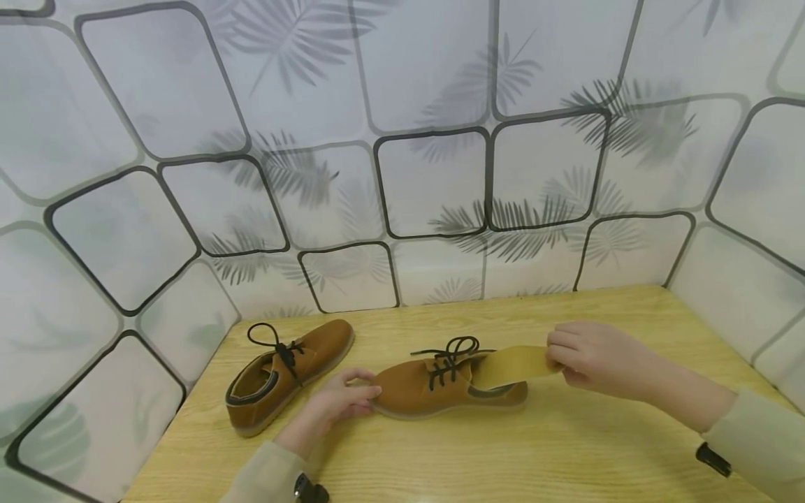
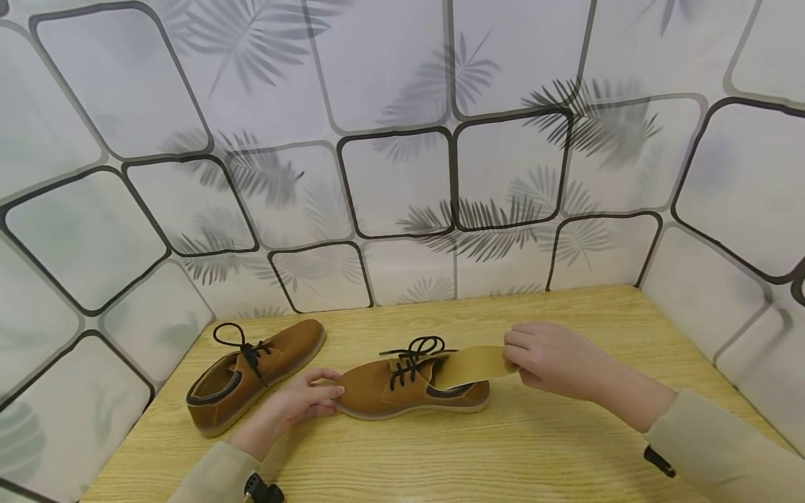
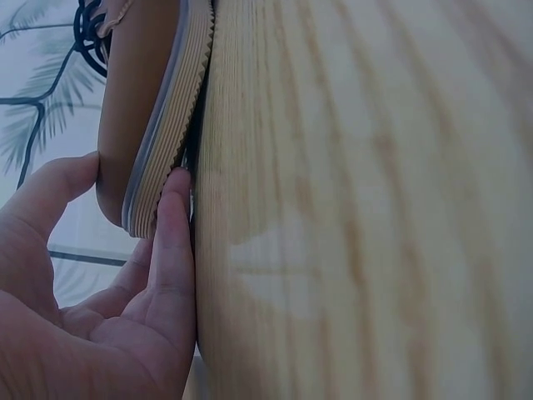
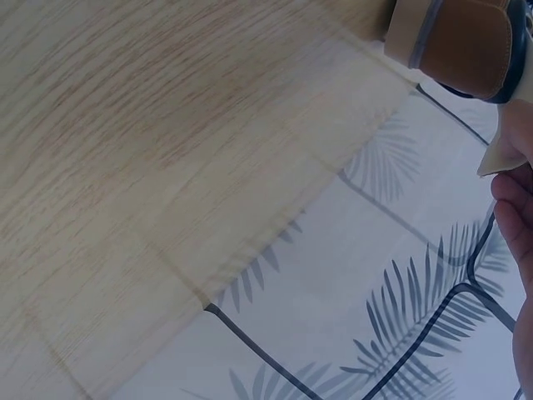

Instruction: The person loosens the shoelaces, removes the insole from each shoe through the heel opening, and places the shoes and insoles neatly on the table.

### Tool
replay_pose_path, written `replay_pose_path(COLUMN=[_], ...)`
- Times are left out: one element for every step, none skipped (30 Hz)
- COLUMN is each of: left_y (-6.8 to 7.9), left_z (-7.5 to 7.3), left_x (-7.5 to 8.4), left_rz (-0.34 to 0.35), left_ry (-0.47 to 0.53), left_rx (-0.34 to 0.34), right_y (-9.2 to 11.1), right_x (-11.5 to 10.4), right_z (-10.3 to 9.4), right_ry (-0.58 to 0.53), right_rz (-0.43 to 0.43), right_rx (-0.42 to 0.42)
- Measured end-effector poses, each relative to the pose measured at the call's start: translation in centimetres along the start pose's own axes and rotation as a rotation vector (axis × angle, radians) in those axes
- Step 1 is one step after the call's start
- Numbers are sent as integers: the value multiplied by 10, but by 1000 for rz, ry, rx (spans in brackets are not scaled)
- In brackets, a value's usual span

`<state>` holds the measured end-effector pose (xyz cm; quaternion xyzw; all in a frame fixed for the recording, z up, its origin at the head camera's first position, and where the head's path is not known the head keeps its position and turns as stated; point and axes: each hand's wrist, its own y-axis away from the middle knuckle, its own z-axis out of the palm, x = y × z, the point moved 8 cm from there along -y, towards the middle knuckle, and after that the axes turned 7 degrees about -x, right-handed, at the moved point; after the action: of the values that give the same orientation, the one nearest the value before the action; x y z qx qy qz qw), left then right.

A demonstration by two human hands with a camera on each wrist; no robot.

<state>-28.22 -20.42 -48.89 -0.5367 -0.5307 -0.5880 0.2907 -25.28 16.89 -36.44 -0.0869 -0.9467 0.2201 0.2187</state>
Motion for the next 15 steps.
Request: replay_pose_path(left_y=[0, -1, -1, -1, -1, -1, 0, 0, 0, 0, 0, 1, 1, 1, 2], left_z=[0, 0, 0, 0, 0, 0, 0, 1, 1, 1, 1, 1, 1, 1, 1], left_x=[0, 0, -1, -1, -1, 0, 0, 0, 0, 1, 1, 1, 1, 1, 1], left_rz=[2, 3, 2, 2, 1, 2, 3, 3, 3, 5, 5, 5, 3, 2, 0], left_ry=[0, -1, -1, -1, -1, -2, -2, -3, -6, -9, -10, -12, -13, -13, -14], left_rx=[0, 0, 1, 1, 0, -1, -1, -2, -1, -1, -1, 1, 3, 4, 5], right_y=[0, 0, 1, 1, 1, 1, 2, 2, 2, 2, 3, 3, 4, 4, 5], right_x=[0, 0, 0, 0, 0, 1, 1, 1, 1, 1, 1, 1, 1, 1, 1], right_z=[0, 0, 0, 0, 0, 0, -1, -1, -1, -1, -2, -2, -2, -2, -2], right_ry=[-1, -3, -3, 0, -1, -7, -7, -6, -2, -5, -8, -11, -13, -21, -27], right_rz=[2, 4, 5, 6, 7, 7, 7, 6, 5, 5, 6, 6, 6, 7, 7], right_rx=[-2, -3, -3, -2, -2, -2, -2, -1, -1, -2, -3, -6, -11, -15, -21])
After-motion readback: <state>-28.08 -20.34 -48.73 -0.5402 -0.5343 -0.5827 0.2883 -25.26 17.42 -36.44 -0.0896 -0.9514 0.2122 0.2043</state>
